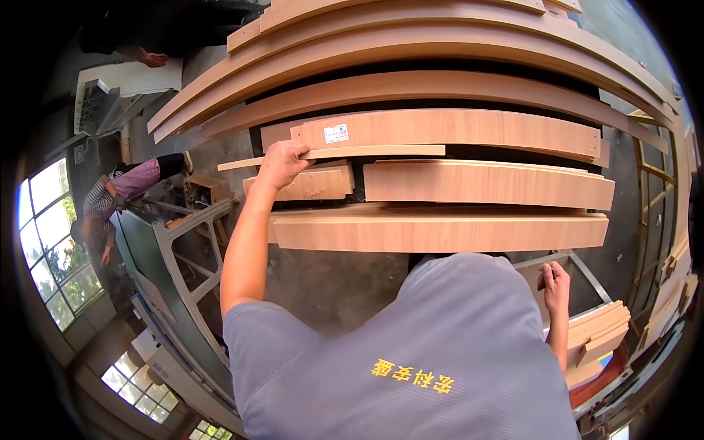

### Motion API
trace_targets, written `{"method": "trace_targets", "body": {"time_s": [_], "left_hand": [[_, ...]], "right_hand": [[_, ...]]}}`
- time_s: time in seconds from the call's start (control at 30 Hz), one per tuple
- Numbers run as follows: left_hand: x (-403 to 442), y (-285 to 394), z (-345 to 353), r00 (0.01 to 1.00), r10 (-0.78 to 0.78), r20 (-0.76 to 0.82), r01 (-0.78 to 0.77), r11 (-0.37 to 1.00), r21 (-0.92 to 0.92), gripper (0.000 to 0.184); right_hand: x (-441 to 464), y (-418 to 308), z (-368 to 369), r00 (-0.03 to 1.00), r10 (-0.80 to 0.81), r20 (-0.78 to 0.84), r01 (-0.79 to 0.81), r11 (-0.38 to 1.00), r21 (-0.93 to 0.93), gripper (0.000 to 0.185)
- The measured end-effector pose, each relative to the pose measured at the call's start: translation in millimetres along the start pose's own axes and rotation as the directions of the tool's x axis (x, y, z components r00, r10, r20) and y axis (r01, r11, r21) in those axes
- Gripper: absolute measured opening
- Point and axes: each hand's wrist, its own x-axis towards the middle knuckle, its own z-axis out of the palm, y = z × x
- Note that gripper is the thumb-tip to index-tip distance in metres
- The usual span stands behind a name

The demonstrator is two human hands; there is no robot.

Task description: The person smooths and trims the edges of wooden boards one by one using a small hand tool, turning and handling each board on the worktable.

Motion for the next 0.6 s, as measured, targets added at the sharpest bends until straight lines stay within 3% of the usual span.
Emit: {"method": "trace_targets", "body": {"time_s": [0.07, 0.13, 0.33, 0.43, 0.6], "left_hand": [[-29, -22, 36, 0.983, 0.025, -0.18, -0.01, 0.997, 0.082, 0.024], [-35, -30, 52, 0.982, -0.037, -0.187, 0.071, 0.981, 0.179, 0.036], [-30, -62, 101, 0.954, -0.018, -0.299, 0.103, 0.957, 0.272, 0.029], [-14, -63, 109, 0.923, 0.056, -0.38, 0.04, 0.97, 0.242, 0.014], [-24, -64, 110, 0.946, 0.022, -0.325, 0.069, 0.962, 0.266, 0.007]], "right_hand": [[6, -4, 2, 1.0, -0.019, 0.007, 0.019, 1.0, -0.007, 0.026], [11, -9, 1, 0.999, -0.043, 0.012, 0.043, 0.999, -0.011, 0.026], [12, -23, 1, 0.998, -0.055, 0.018, 0.056, 0.997, -0.051, 0.026], [17, -24, 2, 0.998, -0.057, -0.007, 0.056, 0.995, -0.08, 0.029], [9, -27, 9, 1.0, -0.001, 0.0, 0.001, 0.998, -0.058, 0.031]]}}
